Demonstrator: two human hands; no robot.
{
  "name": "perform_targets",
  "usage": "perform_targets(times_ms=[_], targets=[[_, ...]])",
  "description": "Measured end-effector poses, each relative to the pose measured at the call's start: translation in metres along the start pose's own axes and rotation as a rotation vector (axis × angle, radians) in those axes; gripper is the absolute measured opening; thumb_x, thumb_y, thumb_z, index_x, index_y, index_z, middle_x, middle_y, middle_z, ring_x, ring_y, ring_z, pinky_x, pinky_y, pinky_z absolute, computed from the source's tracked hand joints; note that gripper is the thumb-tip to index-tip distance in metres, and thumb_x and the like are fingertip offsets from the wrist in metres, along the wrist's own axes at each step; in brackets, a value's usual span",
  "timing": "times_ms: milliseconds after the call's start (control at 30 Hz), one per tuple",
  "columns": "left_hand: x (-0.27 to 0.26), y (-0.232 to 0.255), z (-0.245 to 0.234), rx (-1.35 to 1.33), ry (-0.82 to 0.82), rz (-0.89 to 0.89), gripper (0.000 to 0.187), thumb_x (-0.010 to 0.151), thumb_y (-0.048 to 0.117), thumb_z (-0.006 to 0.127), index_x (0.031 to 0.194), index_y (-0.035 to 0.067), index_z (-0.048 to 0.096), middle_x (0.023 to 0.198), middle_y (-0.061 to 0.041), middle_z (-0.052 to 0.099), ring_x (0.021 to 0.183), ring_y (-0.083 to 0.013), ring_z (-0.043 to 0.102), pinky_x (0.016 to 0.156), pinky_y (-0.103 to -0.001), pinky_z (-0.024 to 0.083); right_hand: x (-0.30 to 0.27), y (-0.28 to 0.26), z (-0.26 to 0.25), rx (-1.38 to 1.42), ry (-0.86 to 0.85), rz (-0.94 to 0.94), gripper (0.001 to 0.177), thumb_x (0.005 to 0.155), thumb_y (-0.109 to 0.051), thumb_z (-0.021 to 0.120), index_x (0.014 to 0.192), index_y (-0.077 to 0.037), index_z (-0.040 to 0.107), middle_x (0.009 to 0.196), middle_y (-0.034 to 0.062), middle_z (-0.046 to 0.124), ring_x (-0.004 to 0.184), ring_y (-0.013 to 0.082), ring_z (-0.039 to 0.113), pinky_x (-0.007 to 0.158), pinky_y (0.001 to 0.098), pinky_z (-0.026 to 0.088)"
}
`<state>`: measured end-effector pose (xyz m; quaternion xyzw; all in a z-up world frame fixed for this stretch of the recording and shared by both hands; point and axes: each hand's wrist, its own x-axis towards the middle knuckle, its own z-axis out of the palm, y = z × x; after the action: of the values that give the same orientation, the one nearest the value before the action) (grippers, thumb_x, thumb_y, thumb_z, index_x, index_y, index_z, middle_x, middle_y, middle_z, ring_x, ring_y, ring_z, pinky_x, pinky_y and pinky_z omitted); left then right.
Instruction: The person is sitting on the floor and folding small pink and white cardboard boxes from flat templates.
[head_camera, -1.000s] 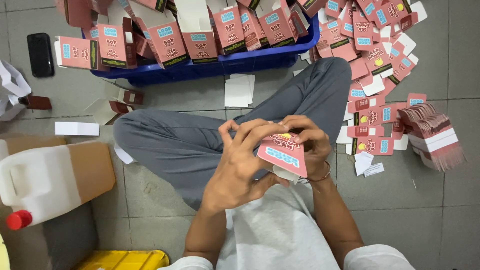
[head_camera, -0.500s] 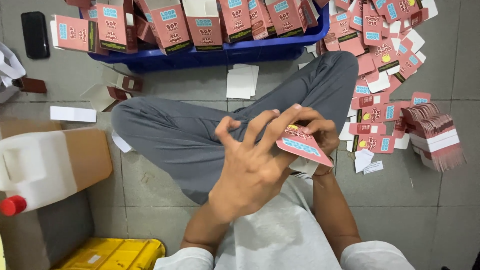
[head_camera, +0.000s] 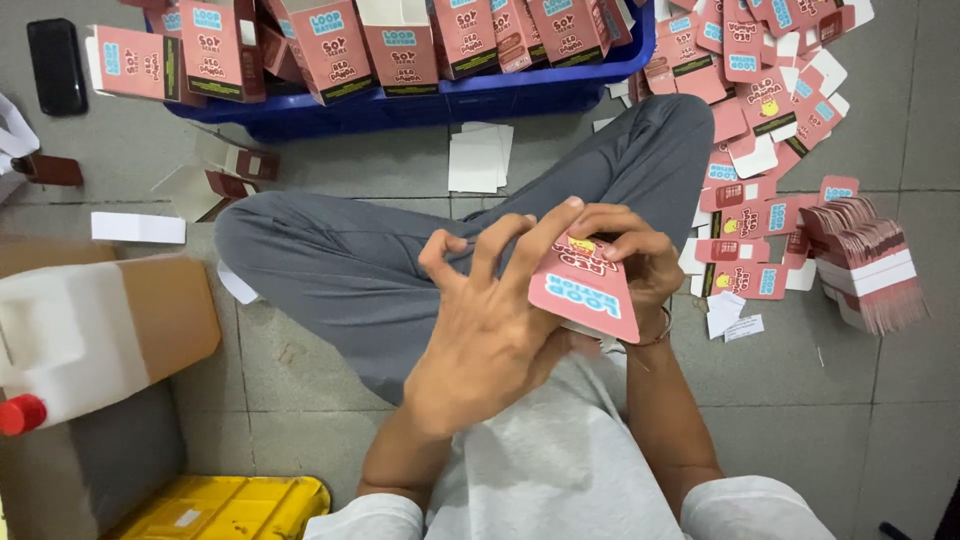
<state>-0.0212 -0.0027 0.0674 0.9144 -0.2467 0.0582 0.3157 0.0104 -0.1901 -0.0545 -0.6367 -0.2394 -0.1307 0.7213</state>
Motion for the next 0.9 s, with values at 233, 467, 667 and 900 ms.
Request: perform_targets(times_ms=[233,467,667,900], targets=[[0.000,-0.005,-0.013,-0.144,0.020,0.025,0.030,0.085,0.026,0.079,0.112,0.013,0.077,0.158,-0.012,0.039,0.128,-0.0310,0.047,0.105,-0.066,0.020,0.002,-0.009,0.004,0.023,0.035,0.033,0.052,0.074,-0.009,0.086,0.112,-0.019,0.052,0.115,0.0107,0.067,0.115,0.0255,0.066,0.106,0.0405,0.059],[-0.004,0.005,-0.005,-0.543,0.307,-0.068,0.019,0.068,0.005,0.088,0.084,0.006,0.078,0.142,-0.020,0.058,0.115,-0.0273,0.066,0.104,-0.047,0.035,-0.003,-0.001,0.003,0.067,0.049,0.010,0.047,0.077,-0.013,0.085,0.112,-0.022,0.055,0.115,0.0061,0.069,0.114,0.0225,0.067,0.104,0.0401,0.060],[-0.011,0.011,-0.006,-0.705,0.373,-0.022,0.028,0.072,-0.004,0.085,0.093,0.001,0.067,0.136,-0.021,0.059,0.125,-0.0403,0.065,0.109,-0.051,0.057,-0.009,0.024,-0.005,0.151,0.021,-0.164,0.049,0.077,-0.030,0.085,0.116,-0.020,0.056,0.114,0.0121,0.069,0.113,0.0255,0.069,0.100,0.0398,0.062],[-0.007,0.014,-0.002,-0.894,0.364,-0.189,0.060,0.075,-0.007,0.080,0.115,0.010,0.039,0.132,-0.016,0.061,0.130,-0.0351,0.064,0.117,-0.047,0.054,-0.001,-0.008,0.009,0.049,0.050,-0.005,0.047,0.078,-0.016,0.086,0.112,-0.022,0.055,0.117,0.0049,0.067,0.113,0.0241,0.068,0.102,0.0396,0.064]])
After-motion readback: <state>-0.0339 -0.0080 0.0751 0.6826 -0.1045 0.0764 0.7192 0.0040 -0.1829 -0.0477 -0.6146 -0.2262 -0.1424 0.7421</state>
